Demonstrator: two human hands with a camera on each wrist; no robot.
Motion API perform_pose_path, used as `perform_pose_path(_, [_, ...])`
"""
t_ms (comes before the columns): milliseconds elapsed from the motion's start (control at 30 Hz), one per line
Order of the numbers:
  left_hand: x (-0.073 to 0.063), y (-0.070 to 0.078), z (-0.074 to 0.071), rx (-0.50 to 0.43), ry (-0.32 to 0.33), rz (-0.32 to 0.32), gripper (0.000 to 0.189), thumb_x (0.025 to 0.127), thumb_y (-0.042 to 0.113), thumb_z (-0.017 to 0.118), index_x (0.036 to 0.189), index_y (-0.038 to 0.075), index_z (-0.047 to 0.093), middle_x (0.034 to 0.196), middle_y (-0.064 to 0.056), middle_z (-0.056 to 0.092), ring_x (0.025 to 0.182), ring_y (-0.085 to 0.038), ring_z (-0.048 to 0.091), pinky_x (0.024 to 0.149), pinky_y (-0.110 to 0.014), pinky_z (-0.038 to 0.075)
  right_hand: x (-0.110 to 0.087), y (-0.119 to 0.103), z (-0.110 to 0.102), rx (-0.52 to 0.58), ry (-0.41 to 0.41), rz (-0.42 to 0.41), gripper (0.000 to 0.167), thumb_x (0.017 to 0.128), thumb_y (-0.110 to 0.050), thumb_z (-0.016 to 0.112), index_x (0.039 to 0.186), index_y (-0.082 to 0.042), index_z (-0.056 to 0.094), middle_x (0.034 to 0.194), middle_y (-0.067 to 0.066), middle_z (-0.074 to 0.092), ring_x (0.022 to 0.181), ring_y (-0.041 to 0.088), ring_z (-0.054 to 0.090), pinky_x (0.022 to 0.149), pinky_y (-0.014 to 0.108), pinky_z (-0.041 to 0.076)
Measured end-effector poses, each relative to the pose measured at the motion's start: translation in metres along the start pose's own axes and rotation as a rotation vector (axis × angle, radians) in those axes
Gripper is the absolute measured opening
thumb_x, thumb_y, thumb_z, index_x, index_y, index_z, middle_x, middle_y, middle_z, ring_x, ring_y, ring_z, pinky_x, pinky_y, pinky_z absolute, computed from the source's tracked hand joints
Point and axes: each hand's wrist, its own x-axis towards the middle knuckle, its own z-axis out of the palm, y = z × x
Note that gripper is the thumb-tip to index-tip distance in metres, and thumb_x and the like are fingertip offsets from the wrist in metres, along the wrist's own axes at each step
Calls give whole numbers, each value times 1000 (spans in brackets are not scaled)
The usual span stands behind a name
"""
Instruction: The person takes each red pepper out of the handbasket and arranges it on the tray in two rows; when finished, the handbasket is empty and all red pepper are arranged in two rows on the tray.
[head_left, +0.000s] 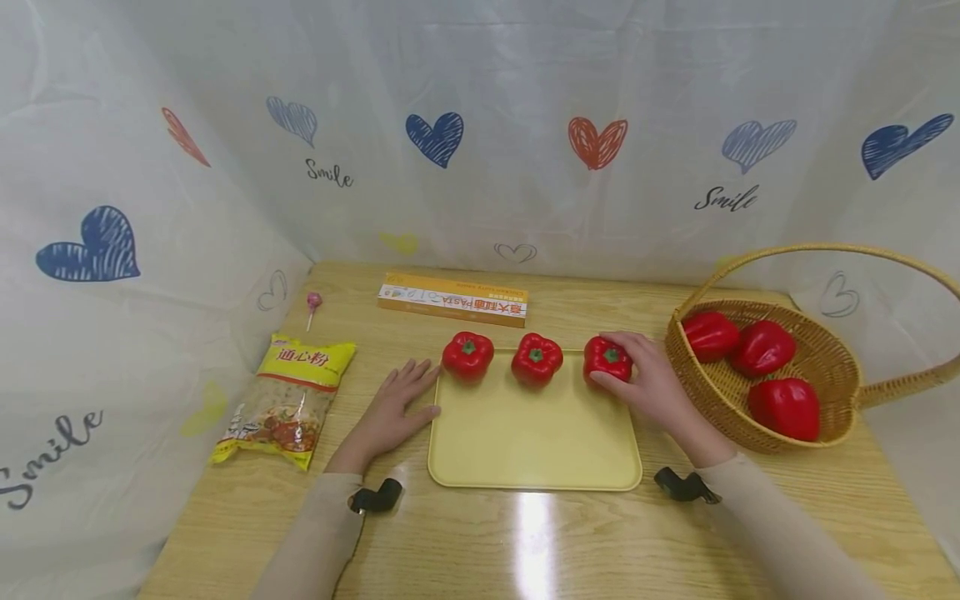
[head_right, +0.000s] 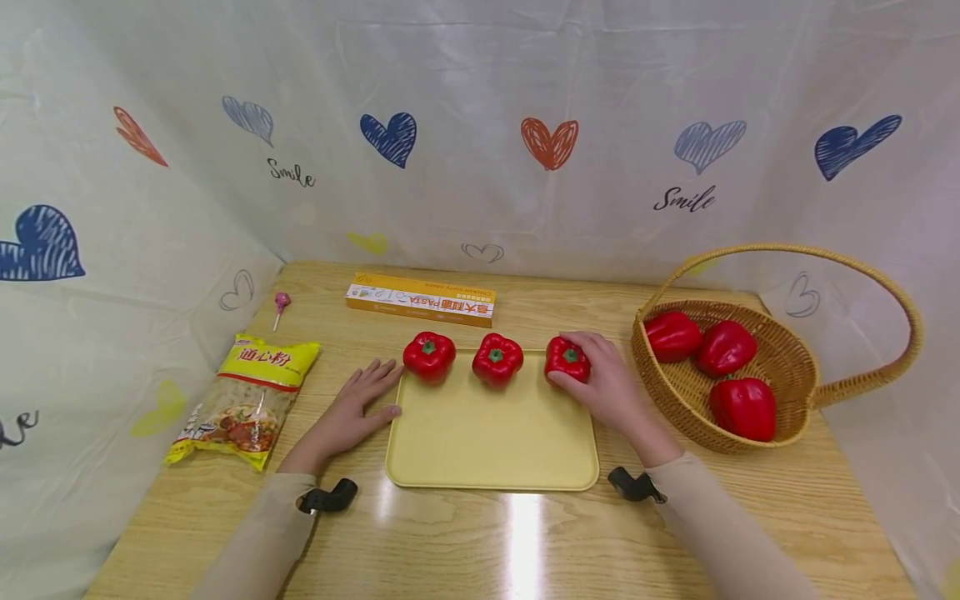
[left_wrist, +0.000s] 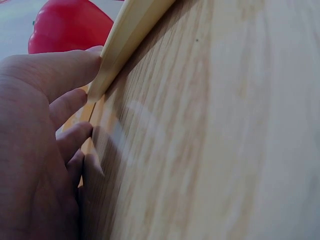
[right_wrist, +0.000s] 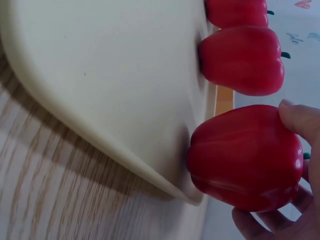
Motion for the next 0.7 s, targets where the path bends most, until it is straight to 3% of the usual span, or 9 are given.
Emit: perform_pose_path(700, [-1,2,-1,16,2,6,66,98,36,66,156,13,43,164,-13,33,155,-35,17,126,-52,4,4,-6,0,-13,-56,53,68,89,-33,81,147,-12,52,147,19,50,133,45,46,102,65,45])
